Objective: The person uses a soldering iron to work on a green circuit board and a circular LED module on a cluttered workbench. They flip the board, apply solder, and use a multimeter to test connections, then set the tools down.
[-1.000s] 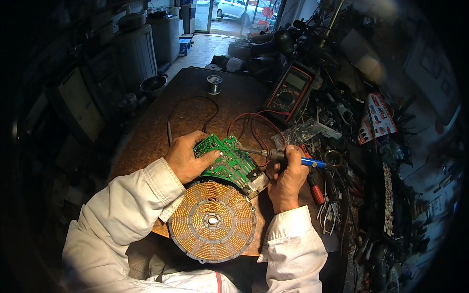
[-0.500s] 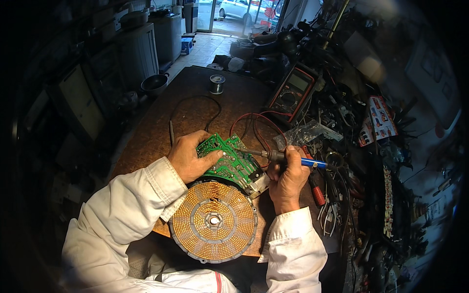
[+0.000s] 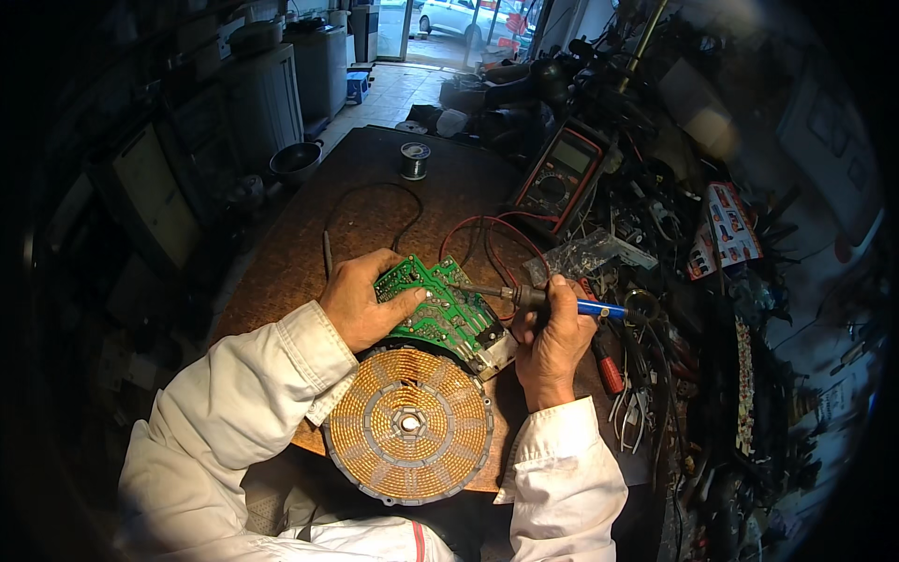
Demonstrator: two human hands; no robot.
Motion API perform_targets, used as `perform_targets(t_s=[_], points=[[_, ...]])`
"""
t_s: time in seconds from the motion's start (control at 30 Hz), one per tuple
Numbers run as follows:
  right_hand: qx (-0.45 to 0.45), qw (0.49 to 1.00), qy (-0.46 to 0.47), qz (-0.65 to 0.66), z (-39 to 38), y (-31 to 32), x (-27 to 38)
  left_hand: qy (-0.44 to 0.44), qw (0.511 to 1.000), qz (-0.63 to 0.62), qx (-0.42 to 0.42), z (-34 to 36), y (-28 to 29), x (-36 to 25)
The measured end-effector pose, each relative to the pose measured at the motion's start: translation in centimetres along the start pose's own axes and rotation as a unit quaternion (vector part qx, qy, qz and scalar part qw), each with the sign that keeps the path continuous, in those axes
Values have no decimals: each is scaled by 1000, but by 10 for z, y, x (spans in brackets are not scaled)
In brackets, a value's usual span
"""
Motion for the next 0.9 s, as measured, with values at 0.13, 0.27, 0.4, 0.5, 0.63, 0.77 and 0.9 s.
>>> perform_targets(t_s=[0.13, 0.27, 0.4, 0.5, 0.63, 0.77, 0.9], points=[[-4, 1000, -9, -1, -2, 0, 1, -7, 1000, 6, -4, 0, 1, -2], [13, 1000, 1, -18, 0, -1, 0, -6, 1000, 6, -2, 0, 0, 0], [-16, 999, -22, 16, 2, 6, -1, -17, 1000, 0, -9, -1, 1, -2], [19, 997, -21, 74, 3, 4, 10, -54, 998, -24, -15, -1, 2, -7], [-33, 997, 26, 62, 6, 12, 23, -54, 997, -58, 5, -2, 4, -16], [-28, 995, 92, -25, 3, 6, 30, -61, 990, -115, 48, -4, 2, -19], [13, 959, 209, -191, -16, -16, 47, -66, 983, -144, 89, -4, 3, -23]])
Point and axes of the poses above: each hand's wrist, its own z-axis towards the middle knuckle, its own y-axis out of the back of the hand, x = y × z, the point moved 9 cm from there along z, towards the middle knuckle, and after that the axes turned 2 degrees about -z, right-handed, at the moved point
